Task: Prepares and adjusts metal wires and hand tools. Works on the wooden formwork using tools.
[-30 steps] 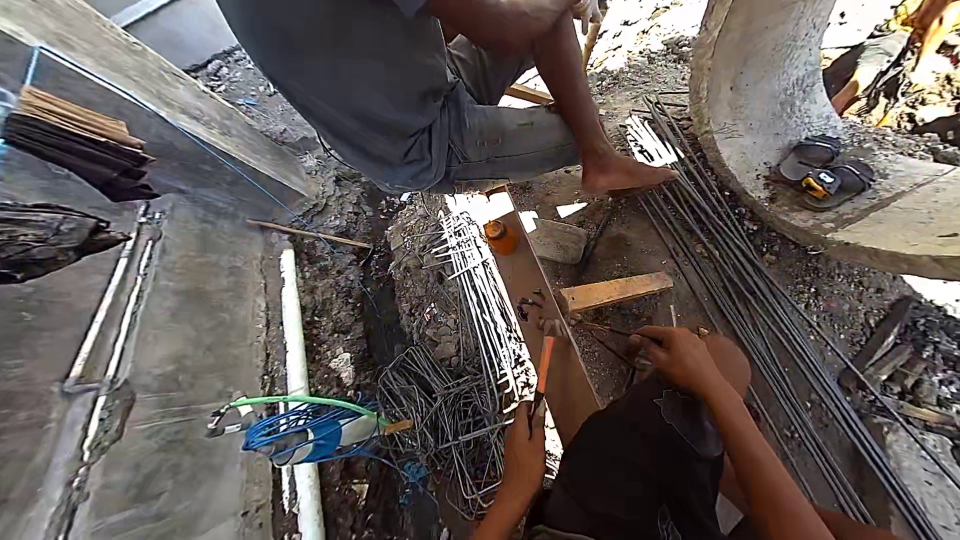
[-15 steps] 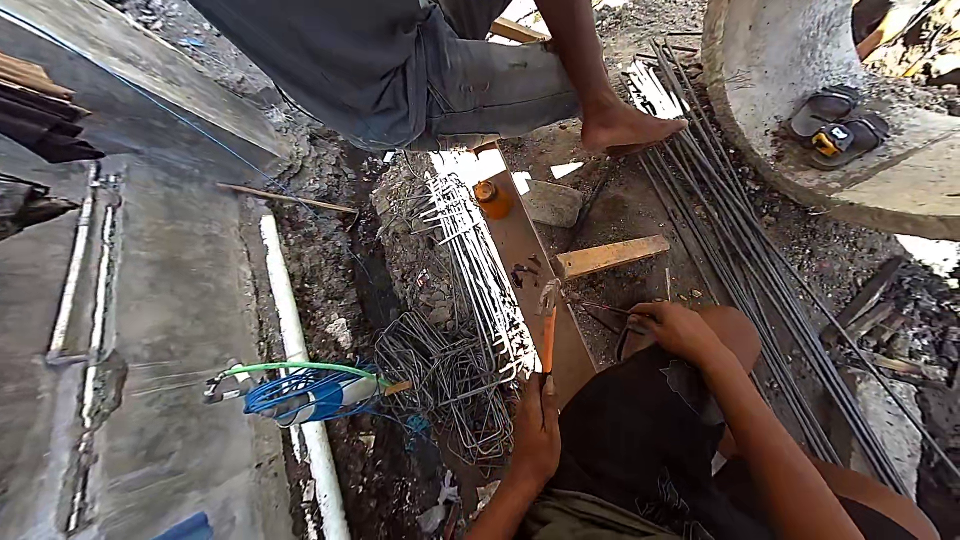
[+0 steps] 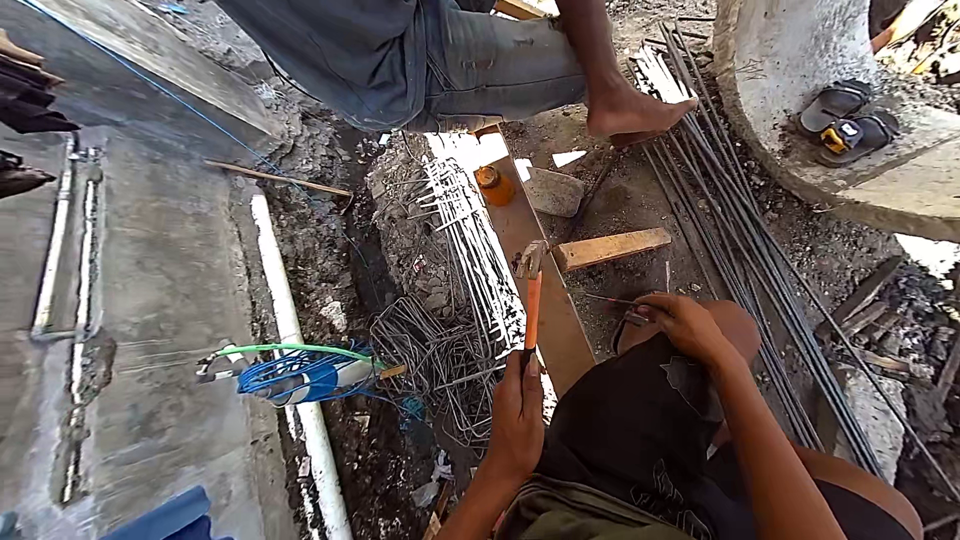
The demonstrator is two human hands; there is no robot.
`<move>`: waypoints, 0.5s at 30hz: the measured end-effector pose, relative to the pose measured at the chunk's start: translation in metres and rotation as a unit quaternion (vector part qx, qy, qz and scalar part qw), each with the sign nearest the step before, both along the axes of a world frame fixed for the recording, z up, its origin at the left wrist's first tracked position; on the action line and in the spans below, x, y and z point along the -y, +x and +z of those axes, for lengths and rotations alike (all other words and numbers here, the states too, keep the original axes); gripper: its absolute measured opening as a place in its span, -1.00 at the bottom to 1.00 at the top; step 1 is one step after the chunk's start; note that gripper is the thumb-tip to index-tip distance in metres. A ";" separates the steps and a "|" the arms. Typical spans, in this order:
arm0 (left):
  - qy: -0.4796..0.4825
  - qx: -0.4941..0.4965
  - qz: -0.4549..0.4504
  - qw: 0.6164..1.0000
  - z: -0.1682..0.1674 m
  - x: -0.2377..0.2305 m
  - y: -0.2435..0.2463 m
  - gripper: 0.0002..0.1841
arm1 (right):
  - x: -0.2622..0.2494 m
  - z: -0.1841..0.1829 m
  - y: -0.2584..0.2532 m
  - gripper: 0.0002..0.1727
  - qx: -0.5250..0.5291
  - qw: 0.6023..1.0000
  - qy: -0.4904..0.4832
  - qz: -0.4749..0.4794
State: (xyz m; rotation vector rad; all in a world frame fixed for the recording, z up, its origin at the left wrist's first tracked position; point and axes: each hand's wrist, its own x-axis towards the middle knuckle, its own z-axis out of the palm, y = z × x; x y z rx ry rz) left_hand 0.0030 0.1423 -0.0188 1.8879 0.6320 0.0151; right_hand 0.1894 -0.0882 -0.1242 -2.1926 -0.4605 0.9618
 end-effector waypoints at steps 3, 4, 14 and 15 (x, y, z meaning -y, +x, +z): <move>-0.018 -0.051 0.014 0.998 -0.006 -0.002 -0.006 -0.61 | -0.005 -0.003 0.004 -0.64 -0.010 1.000 0.003 0.010; -0.026 -0.065 0.016 0.997 -0.009 -0.001 -0.008 -0.61 | -0.007 -0.004 0.007 -0.63 -0.013 1.000 -0.006 0.018; 0.036 -0.156 -0.035 0.986 -0.031 0.005 -0.026 -0.58 | -0.025 -0.013 0.017 -0.62 -0.077 0.995 -0.034 0.051; 0.048 -0.182 -0.050 0.981 -0.033 0.003 -0.027 -0.58 | -0.026 -0.013 0.018 -0.61 -0.087 0.994 -0.041 0.055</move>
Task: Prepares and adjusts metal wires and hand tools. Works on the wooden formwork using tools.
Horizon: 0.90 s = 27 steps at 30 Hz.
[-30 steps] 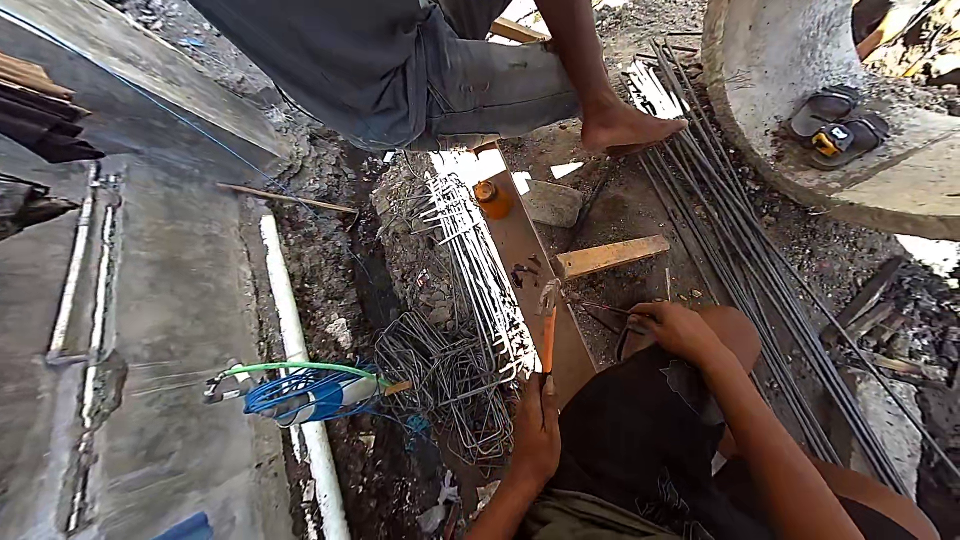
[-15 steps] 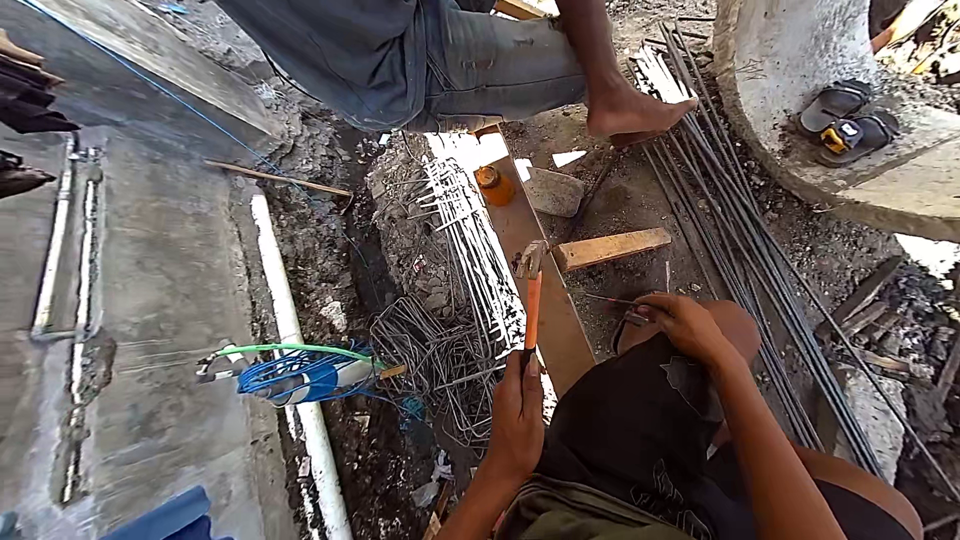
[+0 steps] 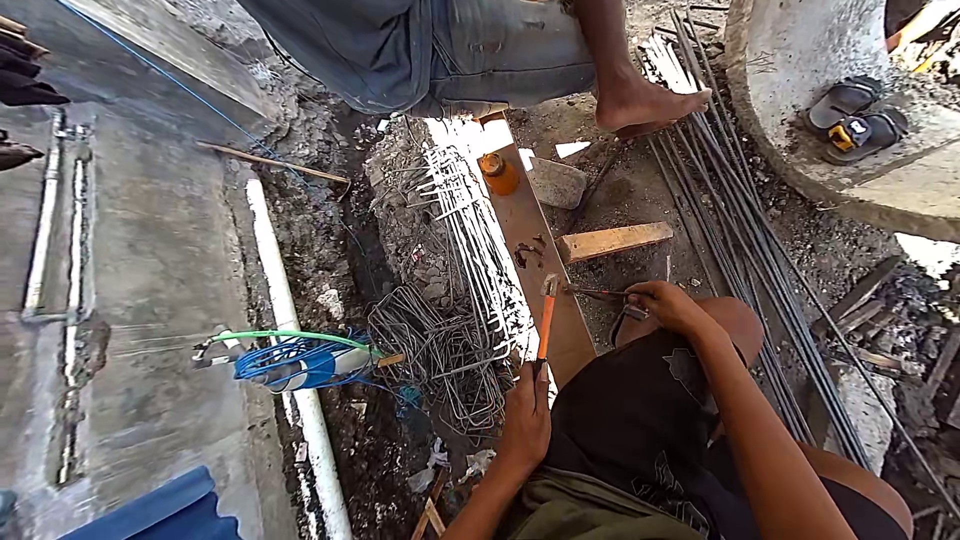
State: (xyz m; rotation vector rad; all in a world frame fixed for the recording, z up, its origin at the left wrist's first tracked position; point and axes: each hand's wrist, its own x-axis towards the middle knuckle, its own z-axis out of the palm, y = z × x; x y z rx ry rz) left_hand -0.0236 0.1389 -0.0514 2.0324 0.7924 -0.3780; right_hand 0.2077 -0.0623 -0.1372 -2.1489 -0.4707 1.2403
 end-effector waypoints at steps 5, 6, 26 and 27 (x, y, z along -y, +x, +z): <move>-0.026 0.010 -0.007 1.000 0.011 -0.002 0.008 -0.57 | -0.001 -0.002 0.002 -0.61 -0.014 1.000 -0.010 0.002; -0.017 0.072 -0.006 0.997 0.015 0.001 0.005 -0.53 | 0.000 -0.003 0.001 -0.62 -0.015 1.000 -0.011 -0.001; 0.117 0.257 -0.064 0.957 -0.004 0.005 -0.004 -0.36 | 0.003 -0.014 0.000 -0.65 -0.011 1.000 -0.015 -0.003; 0.130 0.196 -0.078 0.969 -0.011 0.004 -0.006 -0.44 | 0.003 -0.013 0.001 -0.65 -0.013 1.000 -0.010 0.000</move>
